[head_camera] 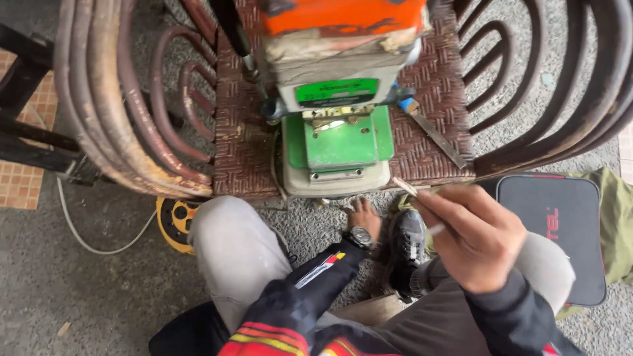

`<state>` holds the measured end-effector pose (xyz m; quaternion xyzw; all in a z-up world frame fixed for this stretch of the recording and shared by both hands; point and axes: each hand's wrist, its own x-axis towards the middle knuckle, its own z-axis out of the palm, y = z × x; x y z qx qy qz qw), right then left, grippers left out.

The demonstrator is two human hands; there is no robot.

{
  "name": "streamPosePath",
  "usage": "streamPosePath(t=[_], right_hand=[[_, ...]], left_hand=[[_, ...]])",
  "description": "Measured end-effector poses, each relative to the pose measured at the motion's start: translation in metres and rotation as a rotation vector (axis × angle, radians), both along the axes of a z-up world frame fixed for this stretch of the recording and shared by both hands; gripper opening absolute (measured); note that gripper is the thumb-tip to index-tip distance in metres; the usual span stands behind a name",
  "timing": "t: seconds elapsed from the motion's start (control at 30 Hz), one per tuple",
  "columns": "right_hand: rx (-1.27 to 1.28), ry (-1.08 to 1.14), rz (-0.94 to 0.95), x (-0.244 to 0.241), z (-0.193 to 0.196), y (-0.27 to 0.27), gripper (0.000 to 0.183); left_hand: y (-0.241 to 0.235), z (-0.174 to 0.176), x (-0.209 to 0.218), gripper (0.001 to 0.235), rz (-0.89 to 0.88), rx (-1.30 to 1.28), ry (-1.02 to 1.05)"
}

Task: A locksmith verifies the functionality of a lock cylinder by testing keys and then uses a key cutting machine to make adjustments or duplicates.

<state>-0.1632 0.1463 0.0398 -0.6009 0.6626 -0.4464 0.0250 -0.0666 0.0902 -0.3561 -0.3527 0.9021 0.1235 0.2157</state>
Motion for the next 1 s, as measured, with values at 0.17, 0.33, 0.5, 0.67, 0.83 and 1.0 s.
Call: streamPosePath(t=[0.17, 0.33, 0.5, 0.67, 0.83, 1.0], right_hand=[[-0.222, 0.325, 0.201, 0.008, -0.013, -0.057, 0.035], [-0.468, 0.328, 0.171, 0.027, -0.024, -0.067, 0.027], [-0.574, 0.314, 0.141, 0.044, -0.024, -0.067, 0.017], [-0.645, 0.238, 0.137, 0.047, -0.020, -0.068, 0.017], [-0.669, 0.251, 0.138, 0.051, -0.015, -0.070, 0.021], [-0.622, 0.307, 0.135, 0.052, -0.018, -0.070, 0.021]], left_hand=[[-0.032, 0.333, 0.052, 0.036, -0.034, 0.640, 0.130], [-0.153, 0.370, 0.157, 0.035, 0.588, 0.243, 0.976], [-0.216, 0.323, 0.146, 0.058, 0.702, 0.214, 1.045], [-0.226, 0.307, 0.119, 0.041, 0.657, 0.353, 1.199], [-0.218, 0.305, 0.121, 0.037, 0.633, 0.325, 1.252], [-0.208, 0.310, 0.127, 0.037, 0.618, 0.321, 1.267]])
